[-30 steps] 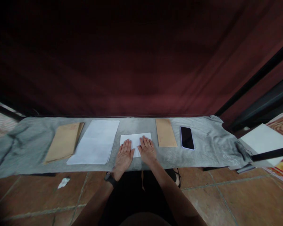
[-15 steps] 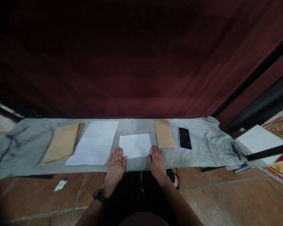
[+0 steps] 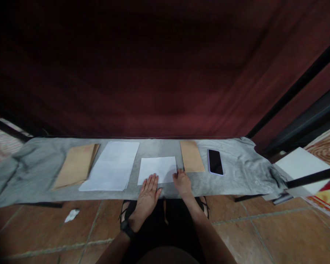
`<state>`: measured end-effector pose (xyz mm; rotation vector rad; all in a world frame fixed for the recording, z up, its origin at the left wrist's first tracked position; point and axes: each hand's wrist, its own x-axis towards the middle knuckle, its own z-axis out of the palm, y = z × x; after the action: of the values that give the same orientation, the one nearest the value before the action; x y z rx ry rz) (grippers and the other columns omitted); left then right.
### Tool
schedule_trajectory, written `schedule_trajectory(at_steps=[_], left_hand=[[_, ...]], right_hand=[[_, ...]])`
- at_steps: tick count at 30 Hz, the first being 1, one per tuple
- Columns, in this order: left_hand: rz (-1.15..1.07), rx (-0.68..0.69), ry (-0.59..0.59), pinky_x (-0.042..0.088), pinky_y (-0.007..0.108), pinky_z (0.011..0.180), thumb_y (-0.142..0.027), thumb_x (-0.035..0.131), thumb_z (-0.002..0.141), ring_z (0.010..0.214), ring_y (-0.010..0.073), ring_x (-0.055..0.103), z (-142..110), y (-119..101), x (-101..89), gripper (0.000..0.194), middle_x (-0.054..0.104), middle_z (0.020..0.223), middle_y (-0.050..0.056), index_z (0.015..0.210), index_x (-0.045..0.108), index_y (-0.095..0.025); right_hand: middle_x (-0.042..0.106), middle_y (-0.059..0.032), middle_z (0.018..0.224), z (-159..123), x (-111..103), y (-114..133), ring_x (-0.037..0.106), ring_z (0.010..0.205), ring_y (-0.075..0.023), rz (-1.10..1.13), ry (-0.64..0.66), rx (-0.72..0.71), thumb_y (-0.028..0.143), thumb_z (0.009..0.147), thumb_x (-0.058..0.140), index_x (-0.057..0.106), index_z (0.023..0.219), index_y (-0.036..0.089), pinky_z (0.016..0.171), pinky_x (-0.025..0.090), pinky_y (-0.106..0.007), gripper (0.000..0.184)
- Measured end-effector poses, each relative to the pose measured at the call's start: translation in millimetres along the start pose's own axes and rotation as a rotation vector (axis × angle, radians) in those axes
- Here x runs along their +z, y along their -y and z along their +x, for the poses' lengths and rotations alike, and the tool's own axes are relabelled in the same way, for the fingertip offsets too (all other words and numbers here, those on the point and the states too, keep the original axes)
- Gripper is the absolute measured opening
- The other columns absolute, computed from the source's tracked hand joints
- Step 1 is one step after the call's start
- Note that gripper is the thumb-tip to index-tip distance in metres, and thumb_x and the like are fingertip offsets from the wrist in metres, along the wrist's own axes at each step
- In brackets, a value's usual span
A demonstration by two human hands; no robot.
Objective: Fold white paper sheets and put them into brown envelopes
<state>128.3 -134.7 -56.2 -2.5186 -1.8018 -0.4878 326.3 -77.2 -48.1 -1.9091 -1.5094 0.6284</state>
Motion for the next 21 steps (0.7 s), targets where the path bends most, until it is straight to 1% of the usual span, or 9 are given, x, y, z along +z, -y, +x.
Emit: schedule_trajectory(at_steps=[2, 3, 5, 6, 8, 11, 15, 17, 21], left_hand=[[-0.005, 0.006, 0.001, 0.030, 0.049, 0.122, -0.034, 0.040, 0.101, 0.149, 0.0255, 0.032, 0, 2, -0.9, 0.055, 0.040, 0.158, 0.013, 0.152, 0.037, -0.014], [-0.007, 0.007, -0.001, 0.030, 0.049, 0.122, -0.034, 0.040, 0.101, 0.149, 0.0256, 0.032, 0, 2, -1.3, 0.055, 0.041, 0.158, 0.013, 0.152, 0.038, -0.014], [-0.011, 0.013, -0.013, 0.030, 0.050, 0.122, -0.033, 0.041, 0.101, 0.149, 0.0261, 0.034, 1, 0, -2.3, 0.054, 0.042, 0.158, 0.013, 0.151, 0.039, -0.014], [-0.015, 0.017, -0.021, 0.031, 0.050, 0.121, -0.032, 0.041, 0.101, 0.148, 0.0262, 0.035, 1, -1, -2.9, 0.053, 0.042, 0.158, 0.013, 0.151, 0.039, -0.014], [-0.024, 0.013, -0.043, 0.034, 0.050, 0.119, -0.029, 0.041, 0.101, 0.146, 0.0267, 0.039, 3, -7, -4.8, 0.051, 0.044, 0.157, 0.012, 0.150, 0.041, -0.015], [-0.041, -0.024, -0.065, 0.043, 0.048, 0.111, -0.028, 0.041, 0.101, 0.136, 0.0285, 0.050, 6, -18, -9.1, 0.047, 0.052, 0.151, 0.011, 0.146, 0.048, -0.017], [-0.084, -0.042, -0.042, 0.050, 0.046, 0.103, -0.023, 0.041, 0.099, 0.121, 0.0287, 0.060, 11, -29, -14.3, 0.041, 0.065, 0.135, 0.010, 0.136, 0.058, -0.019], [-0.132, -0.039, -0.024, 0.052, 0.044, 0.101, -0.019, 0.039, 0.099, 0.116, 0.0269, 0.062, 14, -32, -16.1, 0.041, 0.068, 0.128, 0.010, 0.134, 0.060, -0.018], [-0.282, -0.029, -0.028, 0.053, 0.041, 0.100, -0.014, 0.037, 0.097, 0.117, 0.0239, 0.062, 20, -31, -19.0, 0.044, 0.070, 0.125, 0.009, 0.134, 0.059, -0.021]], right_hand=[[0.074, -0.0072, 0.083, 3, -1, -1, 0.070, 0.081, -0.0231, 0.079, 0.026, 0.029, 0.031, 0.084, 0.062, 0.067, 0.085, 0.022, 0.070, 0.052, -0.030, 0.010], [0.072, -0.0053, 0.075, 3, -2, -1, 0.070, 0.076, -0.0226, 0.126, 0.044, 0.043, 0.032, 0.083, 0.063, 0.065, 0.078, 0.023, 0.066, 0.052, -0.029, 0.011], [0.066, -0.0014, 0.060, 2, -3, -1, 0.066, 0.061, -0.0205, 0.236, 0.091, 0.071, 0.038, 0.081, 0.064, 0.061, 0.067, 0.023, 0.056, 0.050, -0.028, 0.021], [0.063, 0.0000, 0.056, 0, -4, 0, 0.064, 0.055, -0.0193, 0.296, 0.113, 0.085, 0.042, 0.081, 0.063, 0.060, 0.066, 0.023, 0.051, 0.049, -0.027, 0.024], [0.063, 0.0008, 0.057, -7, -6, 3, 0.061, 0.049, -0.0180, 0.415, 0.137, 0.117, 0.051, 0.081, 0.060, 0.062, 0.072, 0.023, 0.044, 0.048, -0.027, 0.029], [0.068, -0.0015, 0.071, -21, -11, 7, 0.064, 0.052, -0.0181, 0.579, 0.128, 0.171, 0.062, 0.078, 0.060, 0.061, 0.083, 0.022, 0.045, 0.053, -0.030, 0.040], [0.067, -0.0008, 0.071, -40, -22, 15, 0.065, 0.054, -0.0186, 0.886, 0.121, 0.295, 0.063, 0.063, 0.077, 0.060, 0.078, 0.022, 0.048, 0.057, -0.031, 0.047], [0.067, -0.0010, 0.072, -47, -29, 20, 0.066, 0.060, -0.0194, 0.923, 0.157, 0.274, 0.062, 0.062, 0.080, 0.062, 0.077, 0.021, 0.051, 0.058, -0.031, 0.047], [0.071, -0.0045, 0.084, -54, -40, 30, 0.070, 0.081, -0.0244, 0.876, 0.193, 0.129, 0.063, 0.074, 0.073, 0.067, 0.083, 0.021, 0.065, 0.061, -0.035, 0.043]])
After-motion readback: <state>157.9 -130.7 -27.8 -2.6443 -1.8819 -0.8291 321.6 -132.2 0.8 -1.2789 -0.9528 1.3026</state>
